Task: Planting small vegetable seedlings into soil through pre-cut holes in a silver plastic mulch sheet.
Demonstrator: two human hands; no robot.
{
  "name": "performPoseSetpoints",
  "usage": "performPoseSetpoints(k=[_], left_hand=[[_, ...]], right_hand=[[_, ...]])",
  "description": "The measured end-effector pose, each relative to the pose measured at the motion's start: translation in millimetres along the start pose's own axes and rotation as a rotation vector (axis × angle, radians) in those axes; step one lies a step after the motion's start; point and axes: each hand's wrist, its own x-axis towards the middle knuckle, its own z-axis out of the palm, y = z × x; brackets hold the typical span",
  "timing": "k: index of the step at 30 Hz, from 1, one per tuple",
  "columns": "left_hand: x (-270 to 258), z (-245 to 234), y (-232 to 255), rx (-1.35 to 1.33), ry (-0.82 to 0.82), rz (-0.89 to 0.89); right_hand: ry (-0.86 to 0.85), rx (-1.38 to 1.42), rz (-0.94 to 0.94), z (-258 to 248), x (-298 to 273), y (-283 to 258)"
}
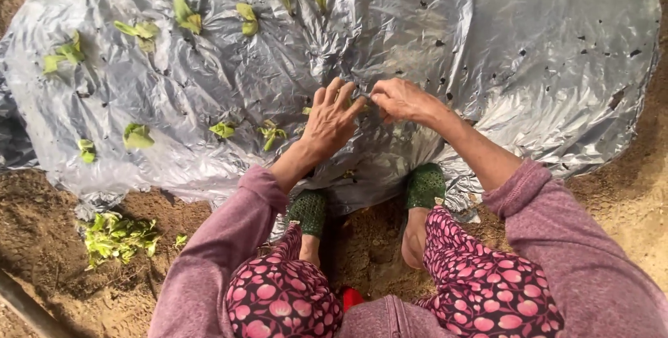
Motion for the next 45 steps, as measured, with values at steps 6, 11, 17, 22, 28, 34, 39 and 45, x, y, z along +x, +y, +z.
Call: performPoseSetpoints(k=[6, 11, 17, 22, 28, 34, 39, 45], left_hand=[[9.7, -7.7, -2.7, -0.021, 0.058, -0.048], [-5.5, -5.2, -20.2, -0.059, 0.037, -0.109], [-19.7, -2.7, -35.2, -0.109, -0.035, -0.125], [-21.6, -2.5, -40.7, -0.119, -0.029, -0.134], [-25.8, -1.6, -44.7, -0.133, -0.03, -0.099], [-25.7, -1.7, -44.2, -0.121, -0.01, -0.089], [-23.9, -1.2, -44.1, -0.096, 0.001, -0.075], [-20.1, -7.1, -40.4, -0.119, 0.017, -0.073]], right_hand=[[0.024, 0.142, -0.028, -9.0, 6.0, 5.3], [-0.038, 0.152, -0.024, 3.7, 20.6, 9.6], [-0.173, 0.062, -0.025, 31.9, 36.7, -5.7], [-0.216, 0.001, -0.008, 45.5, 50.6, -13.1], [-0.228, -0.038, 0.011, 42.6, 46.6, -33.2], [-0.217, -0.085, 0.036, 59.3, 63.6, -13.9], [-0.212, -0.115, -0.032, 50.4, 42.2, -46.9], [-0.209, -0.018, 0.0, 58.4, 58.7, 8.4]])
